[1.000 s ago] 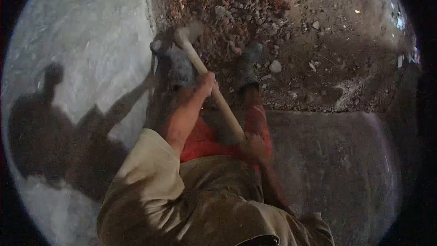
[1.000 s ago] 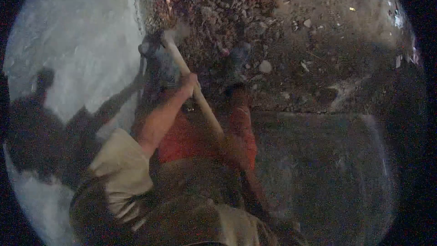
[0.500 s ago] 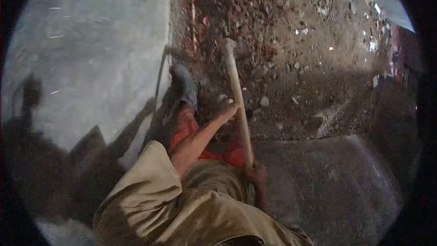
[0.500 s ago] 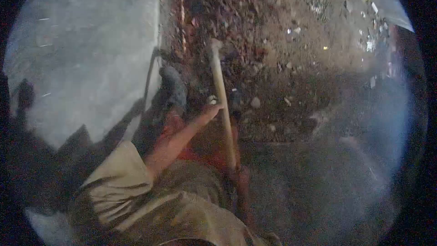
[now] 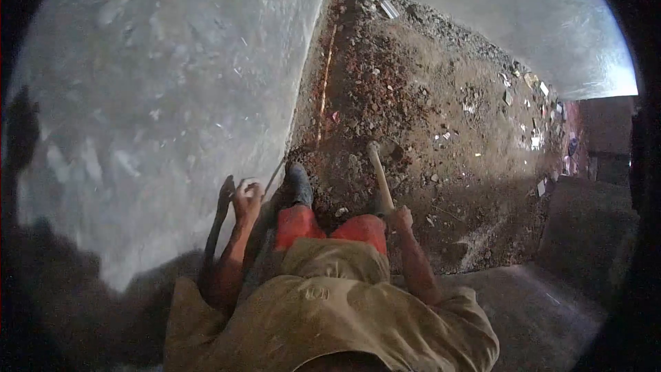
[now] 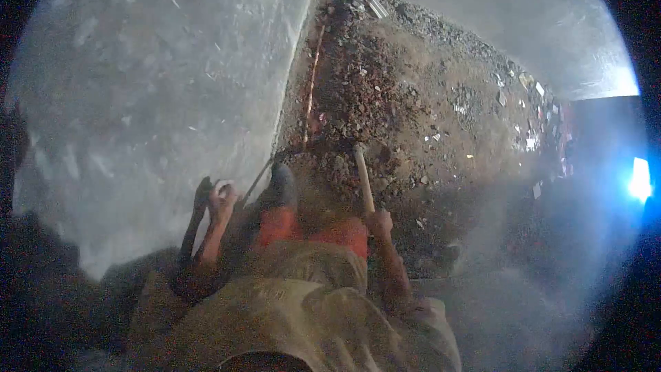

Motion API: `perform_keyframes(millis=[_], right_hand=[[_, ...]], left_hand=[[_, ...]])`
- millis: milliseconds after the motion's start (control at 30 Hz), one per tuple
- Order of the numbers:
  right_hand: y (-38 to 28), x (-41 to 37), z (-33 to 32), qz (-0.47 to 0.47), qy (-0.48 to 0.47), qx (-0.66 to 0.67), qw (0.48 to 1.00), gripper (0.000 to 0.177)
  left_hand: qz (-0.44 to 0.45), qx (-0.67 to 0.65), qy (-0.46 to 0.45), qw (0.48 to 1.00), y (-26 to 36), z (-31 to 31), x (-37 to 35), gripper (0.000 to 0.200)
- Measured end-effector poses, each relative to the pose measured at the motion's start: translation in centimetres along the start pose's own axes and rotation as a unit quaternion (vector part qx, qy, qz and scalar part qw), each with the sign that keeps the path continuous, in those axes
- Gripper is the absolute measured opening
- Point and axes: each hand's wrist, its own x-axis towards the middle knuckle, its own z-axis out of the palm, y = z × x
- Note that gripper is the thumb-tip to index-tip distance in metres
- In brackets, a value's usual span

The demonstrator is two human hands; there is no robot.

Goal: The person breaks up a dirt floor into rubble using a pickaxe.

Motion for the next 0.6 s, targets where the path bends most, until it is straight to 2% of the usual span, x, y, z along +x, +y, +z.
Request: perform_keyframes(millis=[33,67,100,133,167,267,333,400,433,467,500,533,567,600], right_hand=[[-0.7,-1.4,-0.7,0.003,0.042,0.049,0.998,0.043],[-0.9,-2.4,-1.2,0.008,0.077,0.095,0.992,0.042],[-0.2,-1.5,-0.6,0.000,0.067,0.085,0.994,0.042],[0.8,-0.4,0.1,-0.005,0.052,0.053,0.997,0.043],[2.4,0.7,0.8,-0.009,0.036,0.018,0.999,0.044],[5.2,-0.9,-1.6,0.037,0.034,0.023,0.998,0.044],[8.5,0.3,-3.0,-0.041,0.021,0.052,0.998,0.038],[13.1,3.9,-1.7,-0.064,0.040,0.019,0.997,0.042],[15.0,4.9,-1.6,-0.084,0.056,-0.018,0.995,0.046],[15.6,4.9,-2.4,-0.087,0.057,-0.027,0.994,0.046],[16.0,4.6,-2.6,-0.114,0.111,-0.054,0.986,0.037],[16.4,4.2,-2.5,-0.143,0.160,-0.081,0.973,0.031],[16.8,4.8,-2.7,-0.151,0.152,-0.092,0.972,0.031],[17.3,5.7,-3.7,-0.159,0.093,-0.134,0.974,0.029]], left_hand=[[0.054,0.061,0.048,0.996,4.2,-1.6,-1.0,0.016],[0.147,0.143,0.106,0.973,6.3,-2.8,-1.8,0.012],[0.198,0.180,0.152,0.951,7.3,-4.0,-2.5,0.012],[0.273,0.209,0.252,0.904,9.0,-4.9,-3.6,0.013],[0.297,0.301,0.285,0.860,10.9,-6.5,-5.0,0.017],[0.324,0.514,0.414,0.678,16.9,-11.1,-8.9,0.027],[0.370,0.623,0.451,0.522,22.4,-13.7,-10.1,0.022],[0.411,0.598,0.443,0.526,22.6,-18.8,-10.1,0.020],[0.406,0.598,0.445,0.529,23.1,-18.0,-10.1,0.020],[0.376,0.664,0.441,0.472,23.5,-16.8,-10.0,0.020],[0.343,0.728,0.426,0.413,23.5,-16.4,-9.8,0.020],[0.332,0.735,0.421,0.415,23.1,-16.8,-9.8,0.020],[0.360,0.719,0.420,0.420,22.6,-17.6,-9.5,0.020],[0.383,0.704,0.420,0.426,22.1,-18.3,-9.5,0.021]])
